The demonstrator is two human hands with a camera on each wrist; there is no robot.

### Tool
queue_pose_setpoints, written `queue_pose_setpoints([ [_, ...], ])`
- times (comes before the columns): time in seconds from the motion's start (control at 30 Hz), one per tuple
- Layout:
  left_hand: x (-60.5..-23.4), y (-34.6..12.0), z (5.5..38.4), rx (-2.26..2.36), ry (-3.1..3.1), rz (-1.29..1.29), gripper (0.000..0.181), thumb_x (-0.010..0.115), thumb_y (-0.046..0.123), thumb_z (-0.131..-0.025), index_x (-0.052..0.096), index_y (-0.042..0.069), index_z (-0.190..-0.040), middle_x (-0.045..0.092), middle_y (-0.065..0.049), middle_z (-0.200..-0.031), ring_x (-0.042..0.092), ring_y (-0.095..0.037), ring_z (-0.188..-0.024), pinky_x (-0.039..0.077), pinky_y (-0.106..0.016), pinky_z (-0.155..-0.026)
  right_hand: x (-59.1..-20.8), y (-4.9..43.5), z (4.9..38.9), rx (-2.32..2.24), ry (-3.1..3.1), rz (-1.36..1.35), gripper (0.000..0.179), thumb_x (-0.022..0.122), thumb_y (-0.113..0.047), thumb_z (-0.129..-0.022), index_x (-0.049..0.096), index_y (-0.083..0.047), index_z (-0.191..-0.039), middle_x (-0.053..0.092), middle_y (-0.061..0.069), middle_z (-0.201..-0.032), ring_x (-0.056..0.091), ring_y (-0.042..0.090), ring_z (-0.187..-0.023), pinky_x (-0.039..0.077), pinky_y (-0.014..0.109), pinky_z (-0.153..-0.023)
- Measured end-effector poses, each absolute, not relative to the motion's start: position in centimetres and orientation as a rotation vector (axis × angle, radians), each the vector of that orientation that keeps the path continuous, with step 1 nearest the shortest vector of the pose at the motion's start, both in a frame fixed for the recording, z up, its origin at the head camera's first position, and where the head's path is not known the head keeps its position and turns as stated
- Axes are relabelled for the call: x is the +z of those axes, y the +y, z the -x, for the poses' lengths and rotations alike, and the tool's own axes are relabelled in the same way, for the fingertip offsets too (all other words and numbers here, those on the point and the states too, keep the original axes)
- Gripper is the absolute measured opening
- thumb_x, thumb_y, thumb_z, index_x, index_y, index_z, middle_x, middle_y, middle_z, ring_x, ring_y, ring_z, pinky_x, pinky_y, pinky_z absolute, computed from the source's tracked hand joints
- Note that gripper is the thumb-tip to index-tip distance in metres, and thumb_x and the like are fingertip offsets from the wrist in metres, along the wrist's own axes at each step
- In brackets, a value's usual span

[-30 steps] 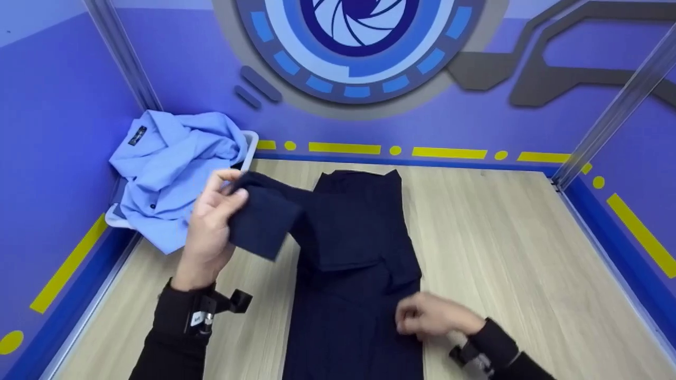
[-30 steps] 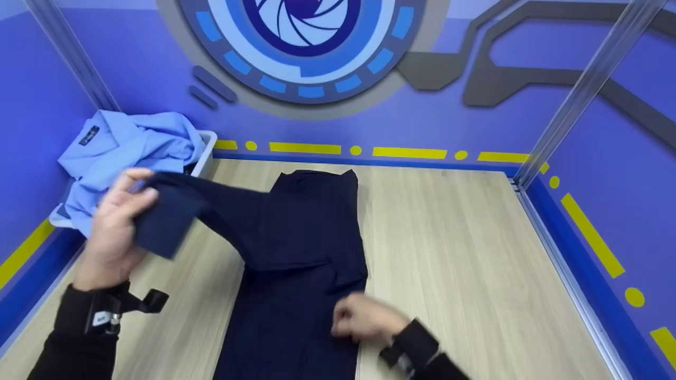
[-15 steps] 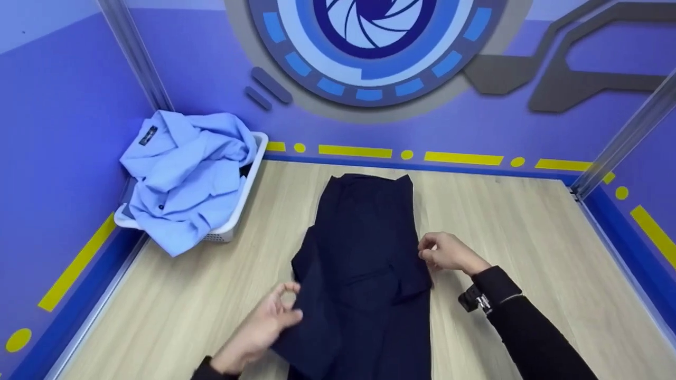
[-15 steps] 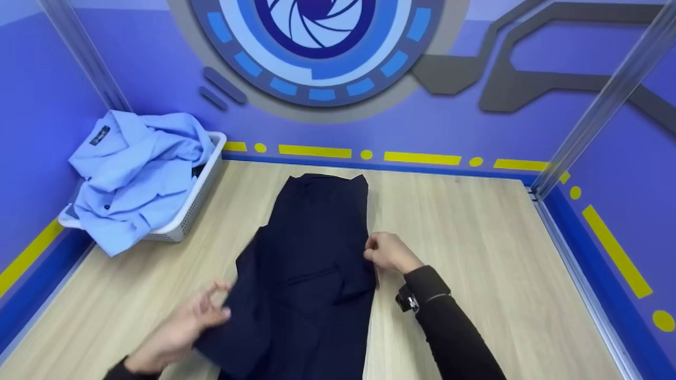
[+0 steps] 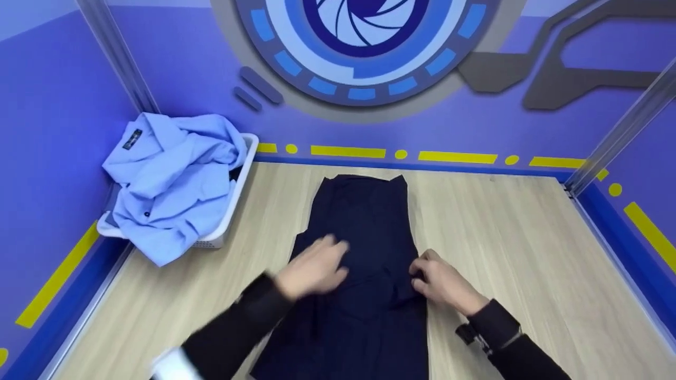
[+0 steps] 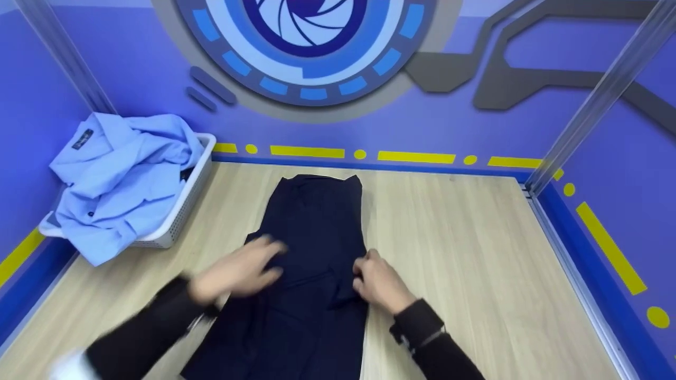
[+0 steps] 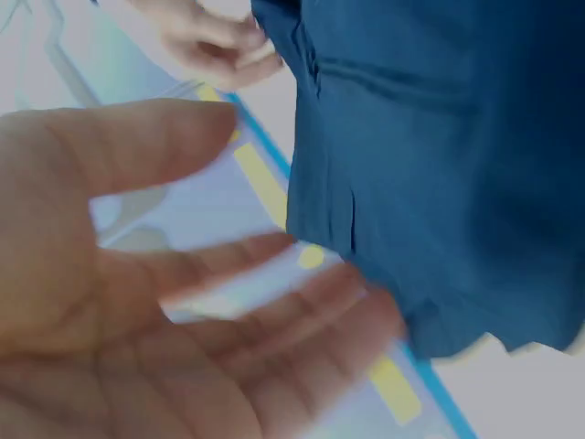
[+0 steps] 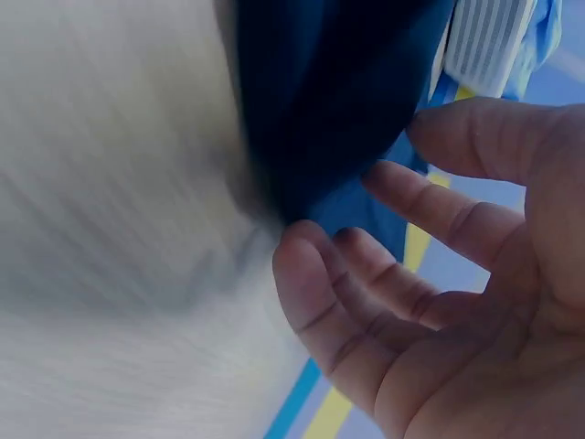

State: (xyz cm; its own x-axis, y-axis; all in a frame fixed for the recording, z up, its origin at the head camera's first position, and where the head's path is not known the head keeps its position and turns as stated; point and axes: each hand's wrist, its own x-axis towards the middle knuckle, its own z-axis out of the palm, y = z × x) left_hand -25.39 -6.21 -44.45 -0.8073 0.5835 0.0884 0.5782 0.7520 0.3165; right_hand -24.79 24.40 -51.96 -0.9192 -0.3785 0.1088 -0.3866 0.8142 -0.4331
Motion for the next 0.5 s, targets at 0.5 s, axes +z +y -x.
queue_pose_setpoints([
  [0.5, -45.5, 6.6, 42.3, 0.601, 2.726, -0.698, 0.025, 0.053, 0.009, -0.095, 0.067, 0.01, -0.115, 0.059, -0.011, -0.125, 0.048, -0.032, -0.122, 0.039, -0.046, -0.107, -53.1, 24.9, 18.2, 1.165, -2.873, -1.168, 0.01, 0.072, -0.007, -0.091, 0.071, -0.016, -0.086, 0.065, -0.01, -0.083, 0.052, -0.005, -0.074, 0.047, 0.016, -0.063],
])
